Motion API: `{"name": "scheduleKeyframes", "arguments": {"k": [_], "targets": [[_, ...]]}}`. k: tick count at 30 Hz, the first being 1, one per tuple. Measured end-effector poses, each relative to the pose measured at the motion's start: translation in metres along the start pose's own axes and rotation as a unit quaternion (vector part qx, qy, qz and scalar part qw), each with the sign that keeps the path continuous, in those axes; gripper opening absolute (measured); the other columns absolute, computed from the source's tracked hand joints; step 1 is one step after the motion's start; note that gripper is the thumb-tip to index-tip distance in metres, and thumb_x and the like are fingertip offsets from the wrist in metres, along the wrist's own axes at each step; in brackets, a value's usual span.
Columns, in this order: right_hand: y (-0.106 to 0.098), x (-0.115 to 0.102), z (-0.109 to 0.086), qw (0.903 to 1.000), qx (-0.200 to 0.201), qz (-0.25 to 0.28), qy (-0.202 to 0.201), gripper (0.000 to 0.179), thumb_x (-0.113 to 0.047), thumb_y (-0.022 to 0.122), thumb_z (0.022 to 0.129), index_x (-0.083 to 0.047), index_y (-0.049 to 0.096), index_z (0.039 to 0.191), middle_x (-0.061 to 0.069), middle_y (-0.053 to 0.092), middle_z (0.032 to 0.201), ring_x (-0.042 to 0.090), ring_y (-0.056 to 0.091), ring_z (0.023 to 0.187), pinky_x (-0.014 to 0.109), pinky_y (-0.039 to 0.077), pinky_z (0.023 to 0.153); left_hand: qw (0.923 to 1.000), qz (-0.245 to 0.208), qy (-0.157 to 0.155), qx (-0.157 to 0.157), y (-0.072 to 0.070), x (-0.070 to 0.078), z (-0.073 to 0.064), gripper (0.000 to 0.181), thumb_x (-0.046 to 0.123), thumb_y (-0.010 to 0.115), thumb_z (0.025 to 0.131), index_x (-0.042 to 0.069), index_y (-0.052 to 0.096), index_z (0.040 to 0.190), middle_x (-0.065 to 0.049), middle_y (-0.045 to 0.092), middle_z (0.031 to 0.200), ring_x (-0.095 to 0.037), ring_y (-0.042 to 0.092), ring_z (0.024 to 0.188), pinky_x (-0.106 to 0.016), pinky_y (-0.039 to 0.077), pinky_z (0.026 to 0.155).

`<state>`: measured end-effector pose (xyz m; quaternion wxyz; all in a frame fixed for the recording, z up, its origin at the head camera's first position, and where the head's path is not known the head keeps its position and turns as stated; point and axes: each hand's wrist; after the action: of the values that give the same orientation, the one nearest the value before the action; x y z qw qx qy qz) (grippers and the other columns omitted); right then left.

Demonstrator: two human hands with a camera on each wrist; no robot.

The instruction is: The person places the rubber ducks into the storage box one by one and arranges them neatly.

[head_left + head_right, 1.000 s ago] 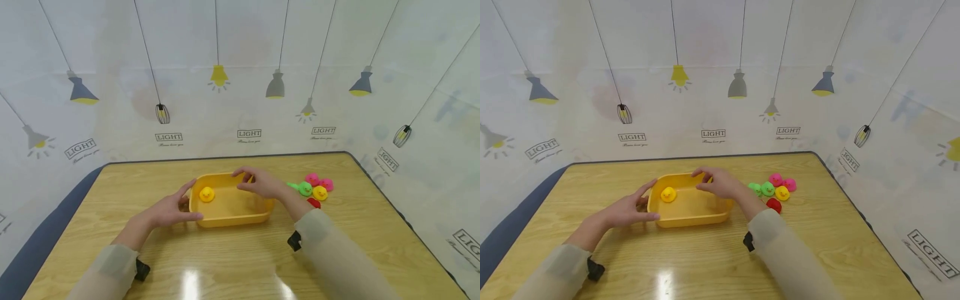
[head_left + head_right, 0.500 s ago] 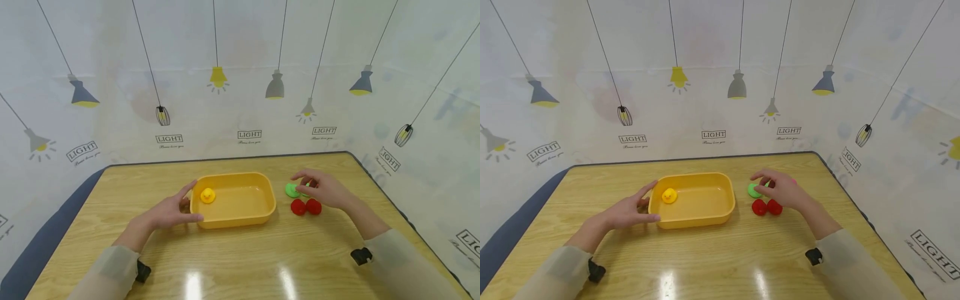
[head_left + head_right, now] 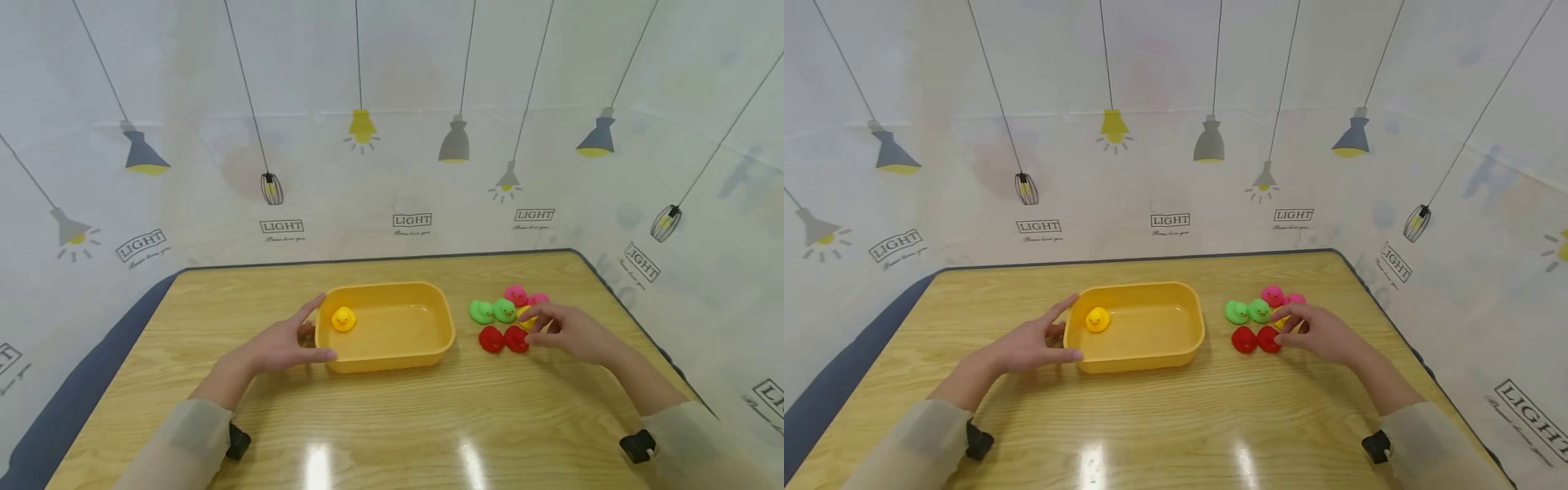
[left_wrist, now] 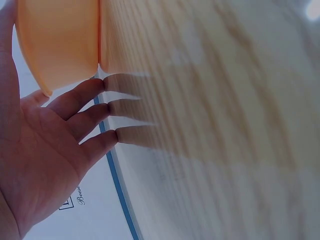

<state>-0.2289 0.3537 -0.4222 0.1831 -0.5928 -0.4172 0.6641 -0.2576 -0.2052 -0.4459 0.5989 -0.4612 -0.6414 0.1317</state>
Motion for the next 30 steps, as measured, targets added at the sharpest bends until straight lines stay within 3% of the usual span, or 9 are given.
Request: {"name": "scheduleKeyframes", "arguments": {"k": [6, 13, 30], "targets": [[0.006, 0.012, 0.001, 0.999, -0.034, 0.026, 0.016, 0.042, -0.022, 0.082, 0.1, -0.009, 0.069, 0.137, 0.008, 0.072, 0.112, 0.02, 0.063, 0.09, 0.028, 0.055, 0.071, 1.0, -0.005, -0.001, 0.0, 0.0, -0.001, 0.001, 0.121, 0.073, 0.082, 0.087, 0.049, 0.002, 0.175, -0.03, 0.046, 0.169, -0.052, 0.046, 0.156, -0.076, 0.033, 0.126], [0.011, 0.015, 0.005, 0.9986, -0.043, 0.019, 0.025, 0.045, -0.024, 0.086, 0.096, -0.007, 0.068, 0.134, 0.009, 0.072, 0.109, 0.02, 0.064, 0.089, 0.028, 0.056, 0.071, 1.0, -0.007, 0.001, 0.006, 0.0, -0.003, 0.002, 0.121, 0.073, 0.082, 0.086, 0.049, 0.004, 0.175, -0.028, 0.047, 0.169, -0.052, 0.045, 0.157, -0.076, 0.032, 0.127], [0.014, 0.009, 0.003, 0.9995, -0.028, 0.001, 0.016, 0.038, -0.024, 0.083, 0.099, -0.006, 0.068, 0.129, 0.007, 0.072, 0.106, 0.018, 0.062, 0.084, 0.027, 0.055, 0.068, 1.0, 0.002, 0.004, 0.005, 0.0, -0.002, 0.001, 0.121, 0.073, 0.082, 0.088, 0.047, 0.003, 0.176, -0.027, 0.048, 0.168, -0.053, 0.046, 0.156, -0.077, 0.032, 0.126]]}}
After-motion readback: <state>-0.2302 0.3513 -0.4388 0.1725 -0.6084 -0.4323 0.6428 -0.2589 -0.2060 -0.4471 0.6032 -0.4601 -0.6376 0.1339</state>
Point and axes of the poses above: each hand's wrist, its own z-axis towards the middle knuckle, its own y-axis out of the palm, x = y × z
